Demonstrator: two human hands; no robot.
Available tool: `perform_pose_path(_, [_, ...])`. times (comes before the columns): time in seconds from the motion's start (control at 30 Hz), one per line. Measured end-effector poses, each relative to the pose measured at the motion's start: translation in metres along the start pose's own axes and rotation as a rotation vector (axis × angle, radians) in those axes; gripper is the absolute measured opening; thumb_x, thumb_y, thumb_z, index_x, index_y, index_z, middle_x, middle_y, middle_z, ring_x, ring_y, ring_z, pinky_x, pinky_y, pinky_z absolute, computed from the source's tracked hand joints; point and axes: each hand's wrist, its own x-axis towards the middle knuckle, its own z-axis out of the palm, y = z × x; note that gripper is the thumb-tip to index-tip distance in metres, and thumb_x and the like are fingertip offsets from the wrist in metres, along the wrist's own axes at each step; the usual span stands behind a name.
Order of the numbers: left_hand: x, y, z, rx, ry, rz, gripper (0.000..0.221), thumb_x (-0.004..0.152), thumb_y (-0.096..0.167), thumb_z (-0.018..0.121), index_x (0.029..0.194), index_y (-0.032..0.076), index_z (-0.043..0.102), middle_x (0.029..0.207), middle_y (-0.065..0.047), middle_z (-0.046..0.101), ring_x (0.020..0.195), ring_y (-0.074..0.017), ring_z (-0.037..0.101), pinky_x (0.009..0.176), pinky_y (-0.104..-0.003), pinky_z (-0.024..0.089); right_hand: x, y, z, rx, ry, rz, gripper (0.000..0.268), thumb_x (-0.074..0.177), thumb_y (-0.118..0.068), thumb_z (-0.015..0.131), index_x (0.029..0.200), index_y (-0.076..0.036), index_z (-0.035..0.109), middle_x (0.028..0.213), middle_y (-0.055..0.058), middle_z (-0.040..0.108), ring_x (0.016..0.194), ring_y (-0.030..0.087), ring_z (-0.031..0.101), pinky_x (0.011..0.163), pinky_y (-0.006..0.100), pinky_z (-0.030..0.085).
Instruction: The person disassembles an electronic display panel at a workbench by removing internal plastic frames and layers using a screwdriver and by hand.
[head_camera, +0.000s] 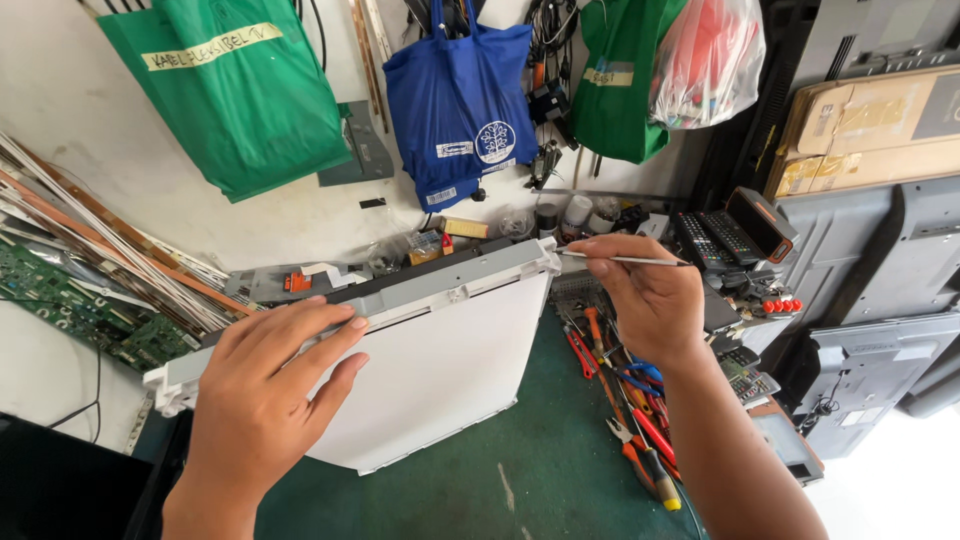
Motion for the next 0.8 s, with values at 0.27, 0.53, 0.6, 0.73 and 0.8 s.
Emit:
perform_pose_path(0.27, [0.004, 0.016, 0.001, 0.03, -0.012, -0.026, 0.02, 0.094, 0.015, 0.084, 0.113, 0.013, 0.08, 0.12, -0.006, 0.078, 0.115, -0.0297, 0.077, 0.099, -0.045, 0.057, -0.001, -0.002, -0.007, 0.171, -0.077, -0.307, 0.01, 0.101, 0.006, 0.069, 0.109, 0.003, 0.064, 0.111, 0.023, 0.077, 0.107, 0.034, 0.082, 0.101, 0.041, 0.069])
perform_pose_path(0.53, [0.002, 0.035, -0.001, 0.055, -0.04, -0.028, 0.02, 0.095, 0.017, 0.081, 0.115, 0.012, 0.08, 0.121, -0.008, 0.078, 0.116, -0.0337, 0.078, 0.099, -0.046, 0.06, -0.028, 0.019, -0.016, 0.326, 0.014, -0.206, 0.011, 0.102, 0.008, 0.061, 0.111, 0.002, 0.064, 0.109, 0.021, 0.075, 0.109, 0.039, 0.081, 0.1, 0.045, 0.071])
perform_pose_path(0.6, [0.002, 0.041, -0.001, 0.061, -0.044, -0.056, 0.02, 0.095, 0.014, 0.081, 0.115, 0.013, 0.08, 0.12, -0.01, 0.079, 0.116, -0.0335, 0.078, 0.101, -0.047, 0.061, -0.036, 0.025, -0.019, 0.366, 0.058, -0.196, 0.009, 0.106, 0.002, 0.059, 0.114, 0.0, 0.059, 0.11, 0.024, 0.074, 0.108, 0.04, 0.081, 0.098, 0.049, 0.073])
perform_pose_path(0.73, [-0.007, 0.049, 0.0, 0.138, -0.145, -0.105, 0.025, 0.095, 0.018, 0.08, 0.12, 0.016, 0.08, 0.126, -0.006, 0.078, 0.123, -0.0313, 0.075, 0.107, -0.048, 0.059, -0.063, 0.051, -0.026, 0.468, 0.125, -0.088, 0.01, 0.106, -0.006, 0.062, 0.115, -0.002, 0.06, 0.111, 0.025, 0.075, 0.104, 0.041, 0.082, 0.099, 0.049, 0.071])
perform_pose_path(0.8, [-0.01, 0.055, 0.001, 0.147, -0.141, -0.121, 0.025, 0.096, 0.017, 0.081, 0.12, 0.016, 0.08, 0.126, -0.007, 0.078, 0.122, -0.0335, 0.077, 0.105, -0.049, 0.059, -0.073, 0.06, -0.031, 0.521, 0.14, -0.015, 0.008, 0.107, -0.007, 0.061, 0.113, -0.003, 0.059, 0.107, 0.026, 0.076, 0.097, 0.037, 0.084, 0.046, 0.02, 0.043])
